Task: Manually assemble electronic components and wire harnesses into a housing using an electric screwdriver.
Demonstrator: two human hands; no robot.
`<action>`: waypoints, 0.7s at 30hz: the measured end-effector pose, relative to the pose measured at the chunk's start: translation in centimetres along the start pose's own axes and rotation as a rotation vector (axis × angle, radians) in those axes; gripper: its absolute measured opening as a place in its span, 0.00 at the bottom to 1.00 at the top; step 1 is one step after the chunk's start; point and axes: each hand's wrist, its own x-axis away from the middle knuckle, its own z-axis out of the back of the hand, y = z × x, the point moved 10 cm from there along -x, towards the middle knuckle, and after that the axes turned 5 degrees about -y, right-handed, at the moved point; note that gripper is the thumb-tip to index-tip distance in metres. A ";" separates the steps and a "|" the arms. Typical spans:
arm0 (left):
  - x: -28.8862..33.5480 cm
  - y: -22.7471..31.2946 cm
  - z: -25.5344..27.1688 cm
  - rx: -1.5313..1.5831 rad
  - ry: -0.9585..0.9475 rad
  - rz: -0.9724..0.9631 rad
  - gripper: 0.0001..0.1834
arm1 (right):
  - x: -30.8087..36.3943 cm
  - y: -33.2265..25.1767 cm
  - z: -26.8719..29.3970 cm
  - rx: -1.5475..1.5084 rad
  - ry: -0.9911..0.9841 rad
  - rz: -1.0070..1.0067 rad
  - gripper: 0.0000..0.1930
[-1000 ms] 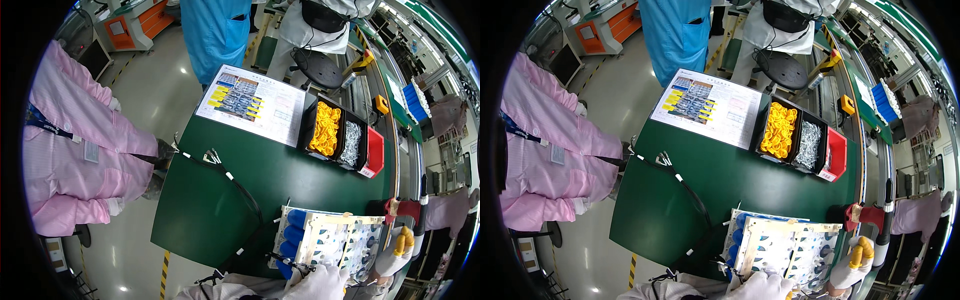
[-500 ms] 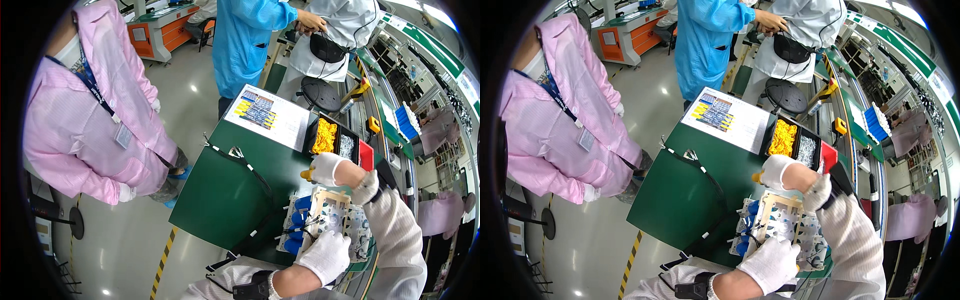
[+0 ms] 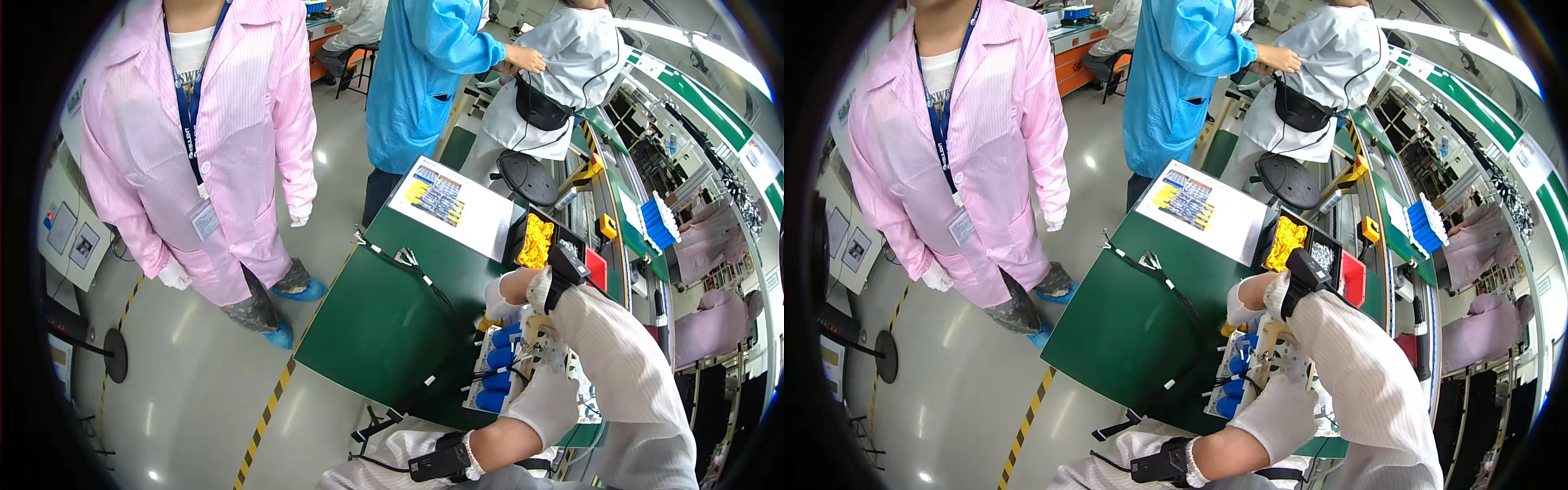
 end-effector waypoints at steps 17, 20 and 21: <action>0.4 0.4 -0.2 -0.110 0.174 0.054 0.07 | 14.9 1.4 -0.8 -0.476 1.003 0.020 0.17; 0.3 0.9 -0.8 -0.063 0.155 0.020 0.08 | 16.1 1.3 -1.6 -0.532 1.037 -0.039 0.20; 0.4 1.4 -1.0 -0.059 0.151 0.002 0.08 | 16.4 1.4 -1.9 -0.535 1.059 -0.083 0.20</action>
